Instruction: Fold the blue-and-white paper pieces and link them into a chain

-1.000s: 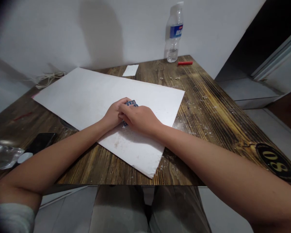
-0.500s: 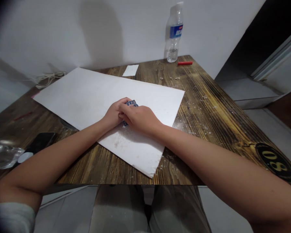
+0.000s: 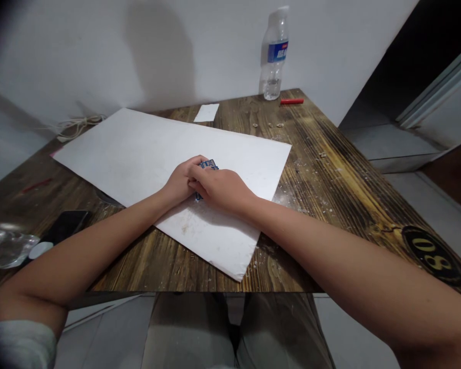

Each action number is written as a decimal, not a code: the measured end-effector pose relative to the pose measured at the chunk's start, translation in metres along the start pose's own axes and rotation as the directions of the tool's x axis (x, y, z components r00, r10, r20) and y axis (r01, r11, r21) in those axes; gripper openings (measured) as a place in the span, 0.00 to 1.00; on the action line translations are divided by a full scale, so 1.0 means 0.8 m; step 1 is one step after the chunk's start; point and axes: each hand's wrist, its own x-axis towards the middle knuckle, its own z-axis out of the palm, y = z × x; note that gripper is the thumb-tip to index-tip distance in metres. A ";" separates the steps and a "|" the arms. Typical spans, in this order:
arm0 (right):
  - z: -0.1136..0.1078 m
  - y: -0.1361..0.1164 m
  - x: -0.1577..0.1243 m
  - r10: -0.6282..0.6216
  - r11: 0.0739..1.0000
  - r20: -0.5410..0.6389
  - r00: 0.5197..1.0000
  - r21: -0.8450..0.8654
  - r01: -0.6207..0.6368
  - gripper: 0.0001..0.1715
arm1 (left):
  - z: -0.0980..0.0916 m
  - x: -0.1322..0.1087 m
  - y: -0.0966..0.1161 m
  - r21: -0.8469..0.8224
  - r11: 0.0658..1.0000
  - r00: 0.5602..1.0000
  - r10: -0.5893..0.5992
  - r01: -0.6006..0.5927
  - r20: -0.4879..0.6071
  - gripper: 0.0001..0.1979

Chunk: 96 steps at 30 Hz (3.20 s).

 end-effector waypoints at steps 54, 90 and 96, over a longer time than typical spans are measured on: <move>0.000 0.000 0.000 -0.030 0.999 0.040 0.999 0.035 0.029 0.16 | -0.001 0.003 -0.008 0.173 0.985 1.000 0.028 -0.026 -0.013 0.04; -0.001 0.000 0.001 -0.023 0.999 0.058 0.998 0.034 0.021 0.17 | -0.002 0.003 -0.009 0.204 0.978 0.999 0.037 -0.033 -0.013 0.05; -0.001 -0.001 0.002 -0.022 0.999 0.070 0.997 0.028 0.021 0.18 | -0.002 0.003 -0.008 0.213 0.977 0.999 0.032 -0.031 -0.002 0.07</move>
